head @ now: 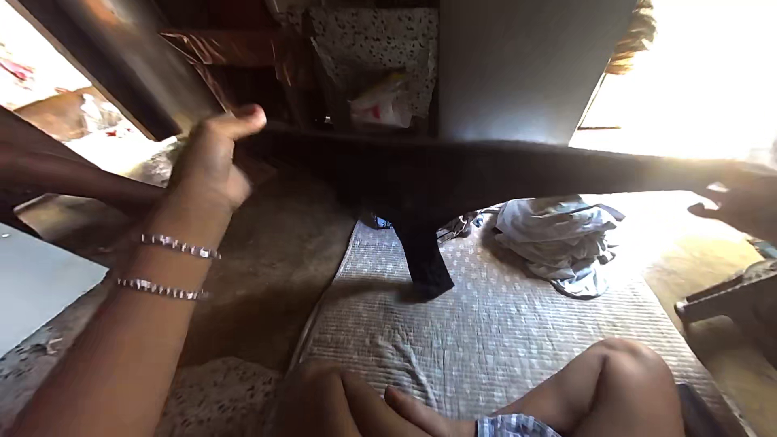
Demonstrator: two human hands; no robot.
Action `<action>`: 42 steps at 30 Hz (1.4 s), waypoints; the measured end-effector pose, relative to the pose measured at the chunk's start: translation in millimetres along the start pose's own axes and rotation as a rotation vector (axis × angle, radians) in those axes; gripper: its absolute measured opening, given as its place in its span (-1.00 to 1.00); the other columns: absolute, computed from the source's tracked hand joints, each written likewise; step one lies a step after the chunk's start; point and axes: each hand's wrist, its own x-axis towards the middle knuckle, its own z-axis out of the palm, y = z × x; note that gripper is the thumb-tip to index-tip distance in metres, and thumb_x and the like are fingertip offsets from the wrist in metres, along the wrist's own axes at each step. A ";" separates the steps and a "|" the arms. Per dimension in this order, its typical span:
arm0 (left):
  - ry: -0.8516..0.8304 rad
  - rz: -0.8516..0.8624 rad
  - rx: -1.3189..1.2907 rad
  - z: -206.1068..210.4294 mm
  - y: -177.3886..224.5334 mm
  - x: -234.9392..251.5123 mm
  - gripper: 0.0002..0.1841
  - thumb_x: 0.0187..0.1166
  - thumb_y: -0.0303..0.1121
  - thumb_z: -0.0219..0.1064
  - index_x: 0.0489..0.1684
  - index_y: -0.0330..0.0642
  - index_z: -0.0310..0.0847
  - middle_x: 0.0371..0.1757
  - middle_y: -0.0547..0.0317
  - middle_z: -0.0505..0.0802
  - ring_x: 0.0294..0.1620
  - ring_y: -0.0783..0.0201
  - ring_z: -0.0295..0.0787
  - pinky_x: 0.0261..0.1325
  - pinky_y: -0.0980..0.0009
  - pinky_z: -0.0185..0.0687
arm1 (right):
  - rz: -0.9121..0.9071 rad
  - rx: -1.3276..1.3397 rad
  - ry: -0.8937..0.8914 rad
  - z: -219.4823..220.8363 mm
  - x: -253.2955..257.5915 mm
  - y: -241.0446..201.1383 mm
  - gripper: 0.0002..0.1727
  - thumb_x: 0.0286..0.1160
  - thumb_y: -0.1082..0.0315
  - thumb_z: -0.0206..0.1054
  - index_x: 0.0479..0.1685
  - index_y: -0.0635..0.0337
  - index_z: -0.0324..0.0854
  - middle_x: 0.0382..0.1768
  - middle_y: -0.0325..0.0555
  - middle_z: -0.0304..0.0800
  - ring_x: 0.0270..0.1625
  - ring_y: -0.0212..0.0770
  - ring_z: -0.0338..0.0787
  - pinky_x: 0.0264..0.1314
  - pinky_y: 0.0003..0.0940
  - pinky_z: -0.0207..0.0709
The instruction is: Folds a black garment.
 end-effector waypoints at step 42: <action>-0.730 -0.206 0.647 90.4 -322.1 -87.1 -0.54 0.43 -0.52 0.50 0.29 -0.54 0.58 0.29 -0.41 0.71 0.35 -0.18 0.65 0.49 0.00 0.46 | -0.205 -0.303 -0.987 326.2 20.0 254.7 -0.81 0.39 0.69 0.33 -0.04 0.50 0.68 -0.07 0.19 0.77 -0.05 -0.08 0.73 0.10 -0.08 0.61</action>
